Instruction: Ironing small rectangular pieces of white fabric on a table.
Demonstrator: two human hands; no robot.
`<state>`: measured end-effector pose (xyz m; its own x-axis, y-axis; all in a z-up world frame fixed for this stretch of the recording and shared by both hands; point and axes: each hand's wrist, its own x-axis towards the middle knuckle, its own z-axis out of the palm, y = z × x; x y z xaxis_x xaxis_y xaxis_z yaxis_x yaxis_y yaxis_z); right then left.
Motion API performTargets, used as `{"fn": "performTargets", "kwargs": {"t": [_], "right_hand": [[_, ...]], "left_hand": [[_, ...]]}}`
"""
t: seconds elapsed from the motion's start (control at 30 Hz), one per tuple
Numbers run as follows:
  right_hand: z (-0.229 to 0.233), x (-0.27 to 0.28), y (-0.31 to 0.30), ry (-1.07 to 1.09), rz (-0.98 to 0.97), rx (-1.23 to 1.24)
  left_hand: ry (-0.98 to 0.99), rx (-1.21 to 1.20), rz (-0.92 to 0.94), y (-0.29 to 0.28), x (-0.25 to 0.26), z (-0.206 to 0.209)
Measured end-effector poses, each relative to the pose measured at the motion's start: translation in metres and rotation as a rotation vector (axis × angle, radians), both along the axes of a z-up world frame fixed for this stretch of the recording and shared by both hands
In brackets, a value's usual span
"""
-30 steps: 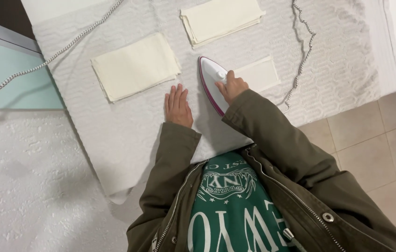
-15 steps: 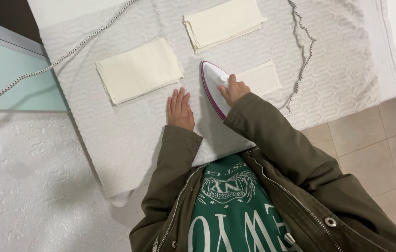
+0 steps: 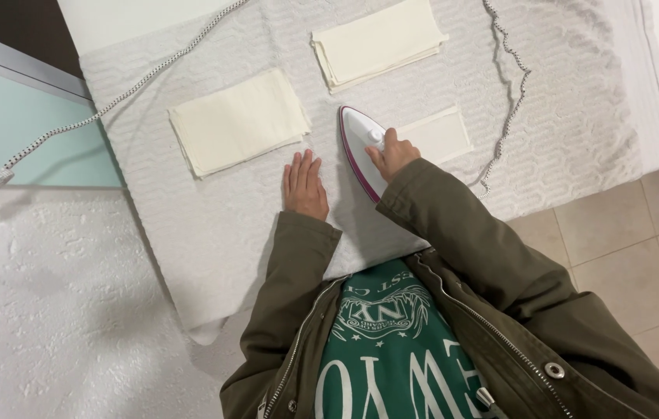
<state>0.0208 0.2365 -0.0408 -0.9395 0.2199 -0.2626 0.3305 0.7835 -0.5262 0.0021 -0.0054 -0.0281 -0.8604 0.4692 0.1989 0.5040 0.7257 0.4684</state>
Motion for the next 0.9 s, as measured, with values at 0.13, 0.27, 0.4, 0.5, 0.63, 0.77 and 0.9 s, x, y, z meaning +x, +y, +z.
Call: {"fn": "performTargets", "kwargs": {"t": [0.13, 0.27, 0.4, 0.5, 0.63, 0.77, 0.9], "right_hand": [[-0.0002, 0.0, -0.0015, 0.015, -0.007, 0.007], [-0.0036, -0.0001, -0.0011, -0.005, -0.01, 0.018], [-0.0045, 0.001, -0.0014, 0.032, -0.002, 0.023], [-0.0021, -0.0008, -0.0018, 0.002, -0.014, 0.012], [-0.0064, -0.0005, -0.0015, 0.007, -0.011, -0.001], [-0.0066, -0.0007, -0.0019, 0.005, -0.004, 0.008], [-0.0078, -0.0004, -0.0013, -0.014, -0.001, 0.004]], "left_hand": [[0.007, 0.008, -0.002, -0.0005, 0.0003, -0.0015], [0.009, 0.019, -0.006, -0.0005, -0.0009, -0.0012], [-0.001, 0.017, -0.014, -0.0013, -0.0011, -0.0029], [-0.006, 0.007, -0.018, -0.002, -0.0012, -0.0045], [-0.012, 0.002, -0.021, -0.0018, -0.0014, -0.0038], [-0.008, 0.001, -0.017, -0.0021, -0.0004, -0.0048], [-0.01, 0.002, -0.016, -0.0018, 0.0, -0.0037]]}}
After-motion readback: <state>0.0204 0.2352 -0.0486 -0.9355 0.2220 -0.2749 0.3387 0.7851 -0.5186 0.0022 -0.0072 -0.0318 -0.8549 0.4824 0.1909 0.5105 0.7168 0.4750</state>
